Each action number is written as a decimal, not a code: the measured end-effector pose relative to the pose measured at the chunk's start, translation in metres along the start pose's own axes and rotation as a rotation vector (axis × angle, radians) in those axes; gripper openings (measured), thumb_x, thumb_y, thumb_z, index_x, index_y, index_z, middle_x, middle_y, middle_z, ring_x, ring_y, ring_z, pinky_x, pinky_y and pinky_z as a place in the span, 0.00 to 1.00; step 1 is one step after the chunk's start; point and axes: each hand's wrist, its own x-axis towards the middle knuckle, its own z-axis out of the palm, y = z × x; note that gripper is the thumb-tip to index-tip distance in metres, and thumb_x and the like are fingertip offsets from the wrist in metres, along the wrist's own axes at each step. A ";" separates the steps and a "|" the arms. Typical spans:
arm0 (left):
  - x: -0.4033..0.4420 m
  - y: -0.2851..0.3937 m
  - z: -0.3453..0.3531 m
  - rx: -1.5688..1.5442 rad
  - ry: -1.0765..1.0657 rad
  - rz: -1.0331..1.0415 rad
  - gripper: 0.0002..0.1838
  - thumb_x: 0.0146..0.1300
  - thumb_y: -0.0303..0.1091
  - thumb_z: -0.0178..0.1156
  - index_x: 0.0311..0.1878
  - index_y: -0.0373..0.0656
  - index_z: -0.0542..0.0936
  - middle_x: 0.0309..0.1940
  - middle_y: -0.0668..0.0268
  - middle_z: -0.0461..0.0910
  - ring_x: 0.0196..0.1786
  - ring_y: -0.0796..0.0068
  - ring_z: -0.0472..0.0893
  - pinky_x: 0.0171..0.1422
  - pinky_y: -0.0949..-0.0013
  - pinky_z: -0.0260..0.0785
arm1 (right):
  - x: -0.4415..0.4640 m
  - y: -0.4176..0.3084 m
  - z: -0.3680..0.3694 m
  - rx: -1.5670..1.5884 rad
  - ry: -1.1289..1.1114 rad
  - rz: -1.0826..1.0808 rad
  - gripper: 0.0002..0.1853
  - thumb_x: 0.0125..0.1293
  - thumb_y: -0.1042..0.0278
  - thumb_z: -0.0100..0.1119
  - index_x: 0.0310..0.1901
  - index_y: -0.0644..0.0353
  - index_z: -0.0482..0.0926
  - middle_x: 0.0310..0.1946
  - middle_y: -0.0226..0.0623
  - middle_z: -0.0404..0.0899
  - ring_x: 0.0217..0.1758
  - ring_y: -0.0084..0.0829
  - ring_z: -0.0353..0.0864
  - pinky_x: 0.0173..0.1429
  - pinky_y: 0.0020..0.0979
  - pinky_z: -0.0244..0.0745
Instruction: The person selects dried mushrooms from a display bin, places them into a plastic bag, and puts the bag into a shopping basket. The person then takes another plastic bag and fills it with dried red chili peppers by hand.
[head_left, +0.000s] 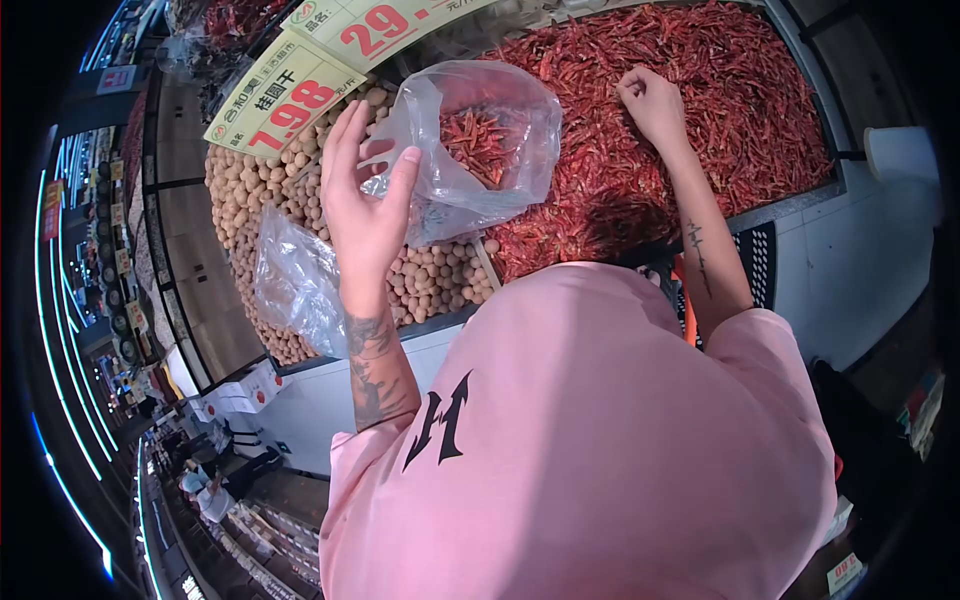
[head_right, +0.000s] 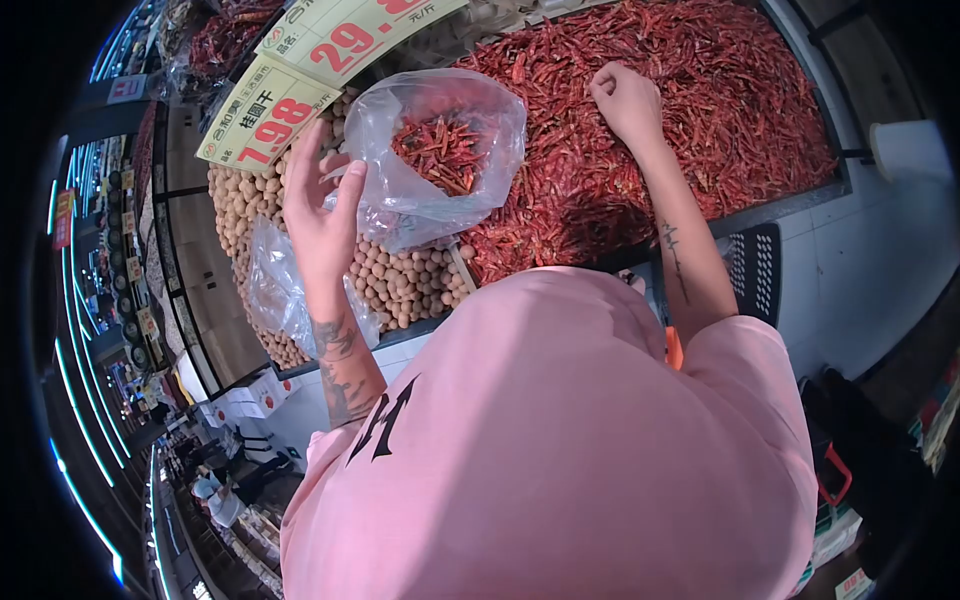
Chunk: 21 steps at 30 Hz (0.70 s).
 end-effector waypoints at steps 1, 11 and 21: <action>0.002 0.000 -0.002 0.009 0.014 0.072 0.30 0.60 0.30 0.69 0.67 0.40 0.74 0.68 0.56 0.70 0.53 0.69 0.81 0.53 0.68 0.76 | -0.004 0.004 -0.001 -0.006 0.046 -0.028 0.09 0.61 0.64 0.64 0.41 0.54 0.84 0.32 0.36 0.86 0.40 0.41 0.85 0.51 0.43 0.75; 0.002 0.025 0.002 0.046 -0.039 0.141 0.24 0.63 0.27 0.65 0.63 0.38 0.77 0.68 0.59 0.69 0.55 0.71 0.79 0.55 0.69 0.76 | 0.019 0.009 0.024 -0.397 0.063 -0.185 0.13 0.60 0.61 0.67 0.44 0.55 0.83 0.39 0.39 0.83 0.50 0.42 0.82 0.53 0.46 0.71; -0.002 0.049 0.012 -0.067 -0.054 0.342 0.18 0.58 0.25 0.68 0.53 0.38 0.82 0.52 0.57 0.82 0.49 0.66 0.83 0.48 0.68 0.76 | -0.039 -0.082 -0.042 0.907 -0.195 -0.040 0.12 0.66 0.66 0.67 0.46 0.65 0.85 0.34 0.32 0.85 0.36 0.18 0.80 0.41 0.23 0.74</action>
